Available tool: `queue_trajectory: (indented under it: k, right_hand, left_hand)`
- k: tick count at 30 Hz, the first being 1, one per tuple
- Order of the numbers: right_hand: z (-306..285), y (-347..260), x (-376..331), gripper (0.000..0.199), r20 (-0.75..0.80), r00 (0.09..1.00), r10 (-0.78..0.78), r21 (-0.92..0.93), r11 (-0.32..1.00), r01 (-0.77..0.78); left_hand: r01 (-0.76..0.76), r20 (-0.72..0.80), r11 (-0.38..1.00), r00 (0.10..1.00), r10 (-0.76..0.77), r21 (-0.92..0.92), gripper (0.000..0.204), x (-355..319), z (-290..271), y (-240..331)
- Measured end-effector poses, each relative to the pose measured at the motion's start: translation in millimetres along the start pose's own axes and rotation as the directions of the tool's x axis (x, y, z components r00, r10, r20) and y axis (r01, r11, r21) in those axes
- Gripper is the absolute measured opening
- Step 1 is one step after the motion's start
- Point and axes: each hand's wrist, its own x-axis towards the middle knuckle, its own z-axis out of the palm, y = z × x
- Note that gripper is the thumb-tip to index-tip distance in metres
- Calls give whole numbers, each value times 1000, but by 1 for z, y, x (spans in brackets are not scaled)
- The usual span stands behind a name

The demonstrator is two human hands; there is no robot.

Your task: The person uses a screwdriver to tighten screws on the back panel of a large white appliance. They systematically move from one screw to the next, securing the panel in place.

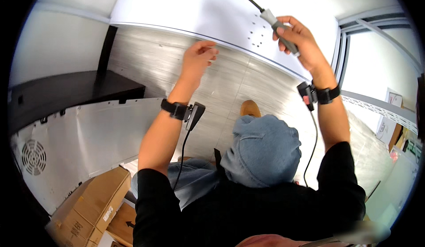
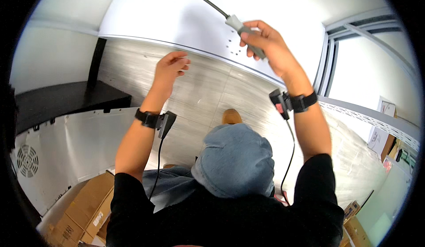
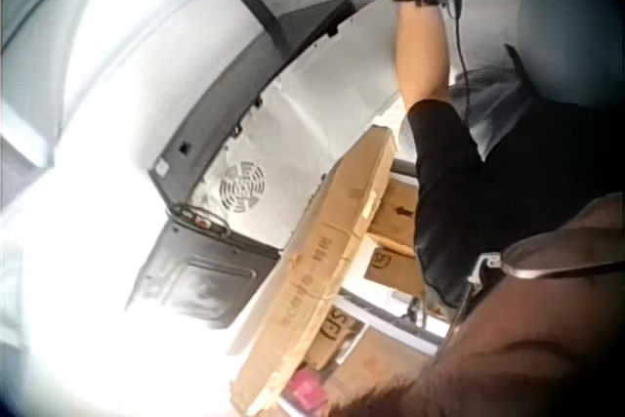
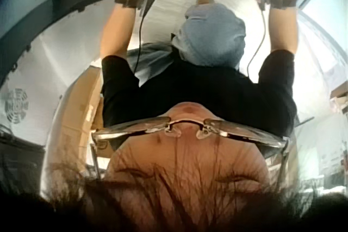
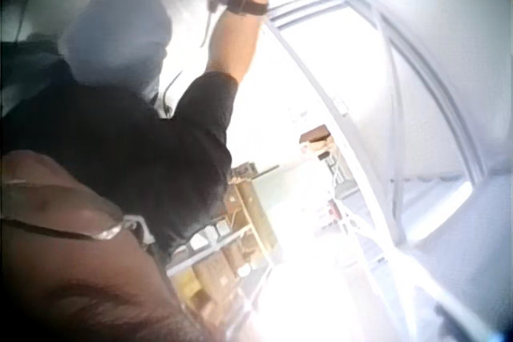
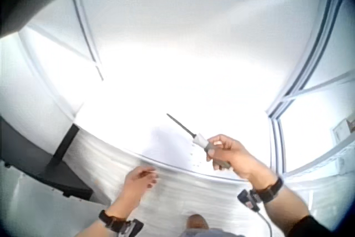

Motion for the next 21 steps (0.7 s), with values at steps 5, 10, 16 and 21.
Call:
queue_trajectory:
  k: [5,10,16,21]
  right_hand:
    - [-20,106,-34,32,-167,970,177,240,961,-134]
    - [-33,163,-63,29,-194,947,255,386,908,-165]
    - [-42,177,-68,29,-166,949,267,379,906,-188]
    - [-42,177,-63,31,-164,951,262,351,916,-192]
  left_hand:
    - [-254,95,886,967,236,387,24,52,83,-64]
    - [-421,154,662,893,424,620,25,76,122,-80]
    - [-442,190,540,868,458,716,19,89,134,-87]
    - [-479,159,554,835,526,681,11,94,137,-94]
